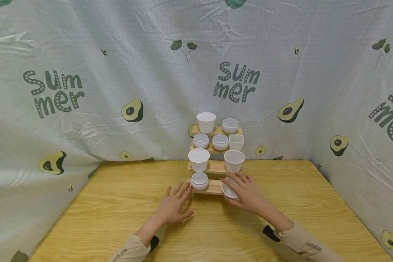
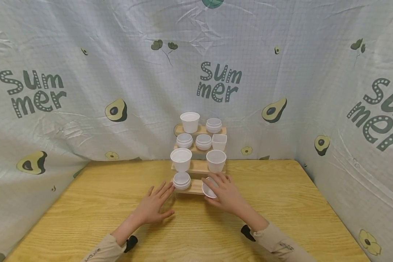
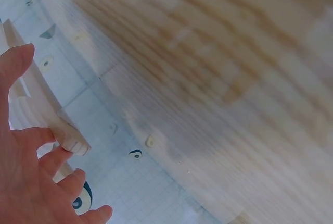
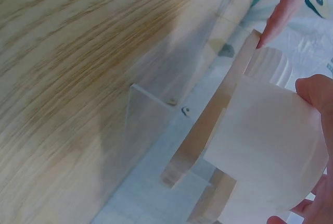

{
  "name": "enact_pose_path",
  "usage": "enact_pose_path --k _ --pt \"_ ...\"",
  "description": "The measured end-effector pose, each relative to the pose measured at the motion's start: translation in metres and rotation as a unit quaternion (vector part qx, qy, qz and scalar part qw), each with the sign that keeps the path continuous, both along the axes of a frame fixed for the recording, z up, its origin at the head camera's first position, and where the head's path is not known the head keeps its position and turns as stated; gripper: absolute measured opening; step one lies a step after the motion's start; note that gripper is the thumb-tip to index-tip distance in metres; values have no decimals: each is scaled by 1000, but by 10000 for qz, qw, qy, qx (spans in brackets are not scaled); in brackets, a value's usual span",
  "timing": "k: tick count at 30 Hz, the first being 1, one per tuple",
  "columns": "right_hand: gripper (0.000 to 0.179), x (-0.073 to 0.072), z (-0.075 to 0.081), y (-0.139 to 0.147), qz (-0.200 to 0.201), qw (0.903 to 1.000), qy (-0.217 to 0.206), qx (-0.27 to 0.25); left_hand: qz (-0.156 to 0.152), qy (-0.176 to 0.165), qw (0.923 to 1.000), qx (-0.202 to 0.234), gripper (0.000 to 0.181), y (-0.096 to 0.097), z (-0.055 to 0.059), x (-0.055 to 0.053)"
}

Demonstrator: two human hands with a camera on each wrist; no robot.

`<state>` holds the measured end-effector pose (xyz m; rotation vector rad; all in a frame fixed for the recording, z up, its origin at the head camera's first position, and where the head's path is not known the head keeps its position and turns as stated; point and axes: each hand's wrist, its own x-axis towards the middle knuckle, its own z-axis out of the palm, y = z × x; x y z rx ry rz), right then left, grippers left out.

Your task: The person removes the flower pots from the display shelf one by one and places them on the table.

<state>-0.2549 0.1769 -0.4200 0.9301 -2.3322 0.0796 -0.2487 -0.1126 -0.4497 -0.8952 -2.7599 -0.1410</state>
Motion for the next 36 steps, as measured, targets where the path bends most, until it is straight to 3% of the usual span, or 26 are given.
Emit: enact_pose_path --k 16,30,36 --pt "65 7 0 24 -252 9996 -60 -85 -52 38 10000 8 78 -2 1 0" --pt "64 5 0 51 -295 9987 283 -291 -94 119 9999 -61 78 0 3 1" --pt "66 4 1 61 -524 9981 223 -212 -118 170 9998 10 76 0 2 2"
